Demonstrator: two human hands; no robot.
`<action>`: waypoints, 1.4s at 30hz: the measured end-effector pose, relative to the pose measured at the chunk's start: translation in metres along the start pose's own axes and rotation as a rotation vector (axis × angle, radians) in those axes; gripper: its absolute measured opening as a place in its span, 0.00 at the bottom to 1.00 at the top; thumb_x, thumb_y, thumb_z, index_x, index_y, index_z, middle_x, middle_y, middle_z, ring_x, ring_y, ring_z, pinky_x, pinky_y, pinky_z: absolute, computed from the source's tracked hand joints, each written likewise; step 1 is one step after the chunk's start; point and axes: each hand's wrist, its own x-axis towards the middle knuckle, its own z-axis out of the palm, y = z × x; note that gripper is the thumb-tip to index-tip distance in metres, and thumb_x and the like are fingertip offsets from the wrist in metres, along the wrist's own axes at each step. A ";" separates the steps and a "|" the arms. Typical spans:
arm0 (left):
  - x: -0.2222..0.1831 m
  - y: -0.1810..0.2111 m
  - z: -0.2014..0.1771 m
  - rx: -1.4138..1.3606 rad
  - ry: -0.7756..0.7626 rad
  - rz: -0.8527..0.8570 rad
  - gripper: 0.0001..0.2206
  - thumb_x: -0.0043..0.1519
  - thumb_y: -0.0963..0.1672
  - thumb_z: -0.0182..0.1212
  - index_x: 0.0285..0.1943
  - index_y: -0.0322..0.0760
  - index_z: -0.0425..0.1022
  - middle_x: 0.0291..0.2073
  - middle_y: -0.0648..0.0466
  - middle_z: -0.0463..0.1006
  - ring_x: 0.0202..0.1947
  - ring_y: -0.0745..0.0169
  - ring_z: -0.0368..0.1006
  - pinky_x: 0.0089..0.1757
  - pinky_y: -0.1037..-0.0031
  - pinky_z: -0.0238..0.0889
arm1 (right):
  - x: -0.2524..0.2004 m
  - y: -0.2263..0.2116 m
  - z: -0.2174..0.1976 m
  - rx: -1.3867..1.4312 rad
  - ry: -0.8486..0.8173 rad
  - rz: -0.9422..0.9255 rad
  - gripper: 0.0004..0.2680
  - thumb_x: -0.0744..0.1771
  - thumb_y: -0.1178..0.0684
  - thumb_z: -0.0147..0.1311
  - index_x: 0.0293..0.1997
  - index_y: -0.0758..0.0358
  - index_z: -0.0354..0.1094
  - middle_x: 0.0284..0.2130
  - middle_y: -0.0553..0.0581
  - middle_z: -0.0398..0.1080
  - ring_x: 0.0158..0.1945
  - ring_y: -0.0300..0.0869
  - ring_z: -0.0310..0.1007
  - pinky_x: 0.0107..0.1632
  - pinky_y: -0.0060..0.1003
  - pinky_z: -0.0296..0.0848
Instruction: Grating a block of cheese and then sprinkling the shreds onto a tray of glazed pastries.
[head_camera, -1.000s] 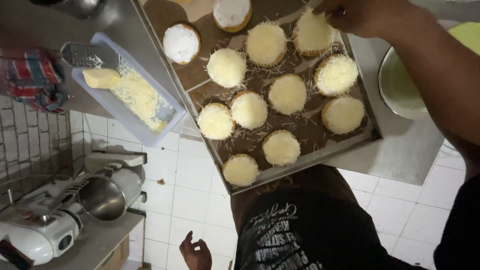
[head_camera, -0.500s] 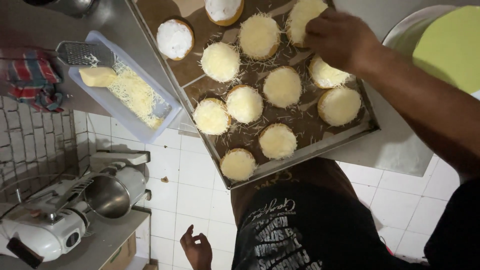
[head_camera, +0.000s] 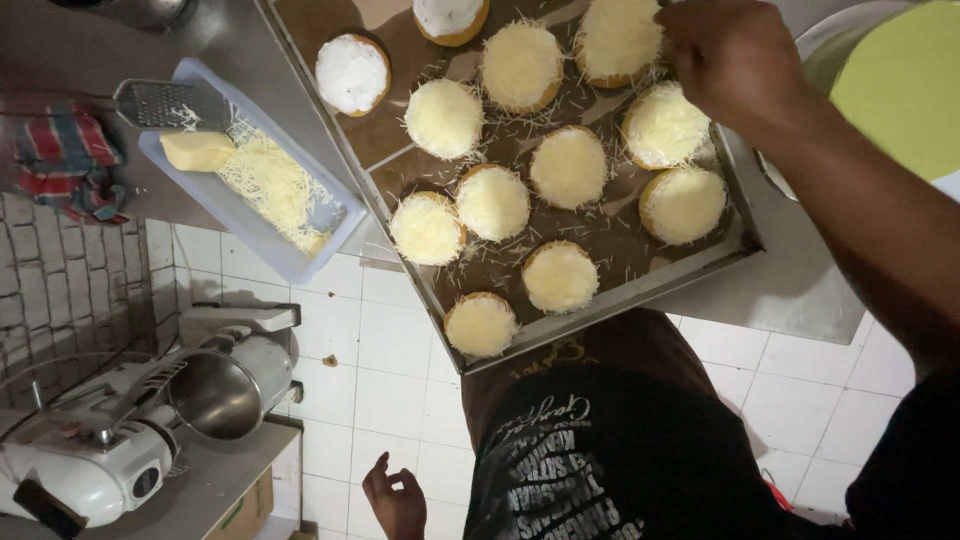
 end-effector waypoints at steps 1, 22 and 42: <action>-0.001 -0.001 0.002 -0.002 0.000 0.000 0.21 0.61 0.39 0.56 0.65 0.42 0.74 0.53 0.44 0.70 0.37 0.58 0.76 0.38 0.60 0.74 | 0.003 -0.019 -0.015 -0.002 0.000 -0.001 0.05 0.67 0.67 0.50 0.39 0.62 0.68 0.29 0.59 0.67 0.33 0.52 0.67 0.36 0.45 0.60; -0.011 -0.001 0.013 -0.005 0.016 -0.022 0.21 0.60 0.39 0.55 0.64 0.43 0.75 0.56 0.44 0.71 0.41 0.56 0.78 0.49 0.56 0.71 | 0.018 -0.079 -0.024 -0.017 -0.064 0.047 0.29 0.73 0.39 0.48 0.73 0.86 0.57 0.71 0.84 0.57 0.74 0.72 0.48 0.60 0.77 0.42; -0.003 -0.015 0.014 -0.029 0.024 -0.065 0.22 0.59 0.40 0.56 0.64 0.42 0.75 0.57 0.45 0.71 0.42 0.57 0.77 0.53 0.57 0.69 | 0.028 -0.069 0.007 0.027 -0.148 0.016 0.33 0.74 0.32 0.41 0.81 0.79 0.57 0.79 0.73 0.56 0.82 0.71 0.41 0.67 0.79 0.19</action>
